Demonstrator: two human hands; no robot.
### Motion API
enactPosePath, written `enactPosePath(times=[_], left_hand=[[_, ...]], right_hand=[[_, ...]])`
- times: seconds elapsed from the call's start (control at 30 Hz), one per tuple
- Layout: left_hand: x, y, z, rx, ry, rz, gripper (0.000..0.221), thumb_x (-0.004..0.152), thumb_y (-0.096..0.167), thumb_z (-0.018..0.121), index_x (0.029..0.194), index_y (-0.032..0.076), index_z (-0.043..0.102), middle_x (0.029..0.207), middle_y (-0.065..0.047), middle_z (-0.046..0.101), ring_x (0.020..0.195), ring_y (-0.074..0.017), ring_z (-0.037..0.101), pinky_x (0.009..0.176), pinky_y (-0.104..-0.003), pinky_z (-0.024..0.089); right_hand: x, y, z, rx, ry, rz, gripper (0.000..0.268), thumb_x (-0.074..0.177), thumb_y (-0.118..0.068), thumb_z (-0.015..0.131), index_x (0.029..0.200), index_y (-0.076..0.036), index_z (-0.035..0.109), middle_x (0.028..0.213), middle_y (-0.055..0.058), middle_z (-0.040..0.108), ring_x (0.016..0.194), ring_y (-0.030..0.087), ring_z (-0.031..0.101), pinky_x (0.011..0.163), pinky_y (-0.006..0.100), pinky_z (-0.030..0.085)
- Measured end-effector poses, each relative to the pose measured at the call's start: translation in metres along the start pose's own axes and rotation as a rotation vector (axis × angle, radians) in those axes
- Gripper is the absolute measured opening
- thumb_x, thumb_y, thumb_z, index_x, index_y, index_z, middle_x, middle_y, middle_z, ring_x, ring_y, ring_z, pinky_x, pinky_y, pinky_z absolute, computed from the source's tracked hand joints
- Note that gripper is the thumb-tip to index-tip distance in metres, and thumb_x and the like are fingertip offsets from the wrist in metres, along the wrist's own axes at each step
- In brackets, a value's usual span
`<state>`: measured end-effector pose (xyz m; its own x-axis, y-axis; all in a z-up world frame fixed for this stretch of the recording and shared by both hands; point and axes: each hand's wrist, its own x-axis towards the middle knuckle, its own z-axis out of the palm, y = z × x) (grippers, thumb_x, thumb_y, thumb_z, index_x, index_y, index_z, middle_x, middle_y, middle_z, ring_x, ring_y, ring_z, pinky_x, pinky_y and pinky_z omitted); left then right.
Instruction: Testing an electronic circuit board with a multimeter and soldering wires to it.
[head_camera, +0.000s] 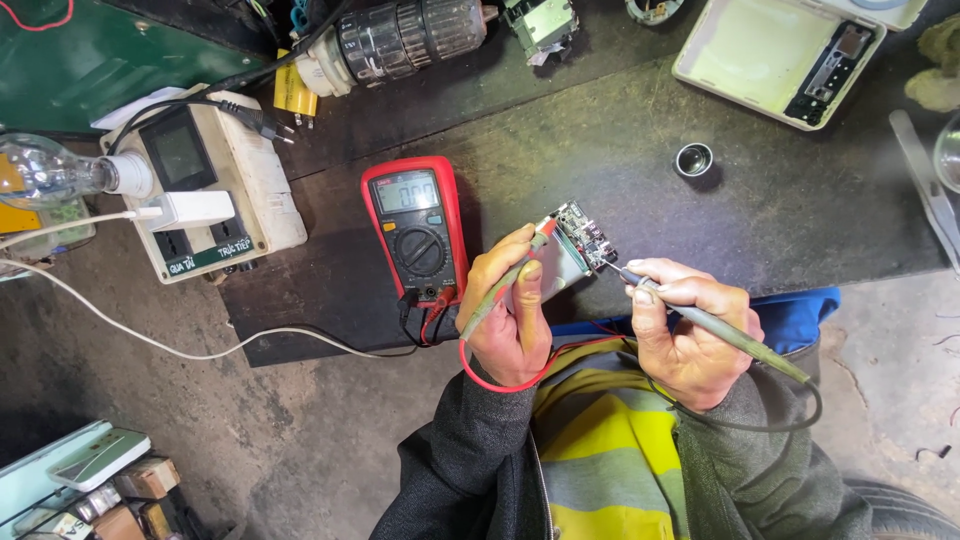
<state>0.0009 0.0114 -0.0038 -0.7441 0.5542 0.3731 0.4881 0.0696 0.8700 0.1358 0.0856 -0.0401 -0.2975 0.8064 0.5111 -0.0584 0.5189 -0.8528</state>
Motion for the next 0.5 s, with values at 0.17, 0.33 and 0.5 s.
enactPosePath(times=[0.17,0.33,0.5], left_hand=[[0.0007,0.0006,0.0008,0.003,-0.006,-0.005,0.016,0.102,0.012,0.062,0.115,0.003,0.065,0.117,-0.017,0.074,0.106,-0.0338,0.073,0.092,-0.046,0.062],[0.0037,0.0023,0.0034,0.017,0.006,0.005,0.016,0.102,0.011,0.061,0.115,0.002,0.065,0.116,-0.017,0.074,0.105,-0.0340,0.073,0.092,-0.046,0.062],[0.0030,0.0017,0.0051,0.031,0.007,0.009,0.015,0.102,0.011,0.061,0.114,0.002,0.065,0.115,-0.017,0.073,0.105,-0.0344,0.073,0.092,-0.046,0.062]], right_hand=[[0.0000,0.0000,0.0007,0.001,-0.002,-0.006,0.019,0.096,0.007,0.073,0.089,0.006,0.055,0.092,0.029,0.076,0.079,0.034,0.078,0.063,0.036,0.063],[-0.0001,0.0003,0.0004,-0.006,-0.001,-0.010,0.019,0.096,0.007,0.073,0.089,0.006,0.055,0.091,0.029,0.076,0.079,0.034,0.078,0.064,0.036,0.063],[-0.0010,0.0020,0.0002,-0.020,0.004,-0.013,0.019,0.097,0.006,0.074,0.089,0.006,0.056,0.090,0.028,0.076,0.080,0.034,0.078,0.066,0.037,0.063]])
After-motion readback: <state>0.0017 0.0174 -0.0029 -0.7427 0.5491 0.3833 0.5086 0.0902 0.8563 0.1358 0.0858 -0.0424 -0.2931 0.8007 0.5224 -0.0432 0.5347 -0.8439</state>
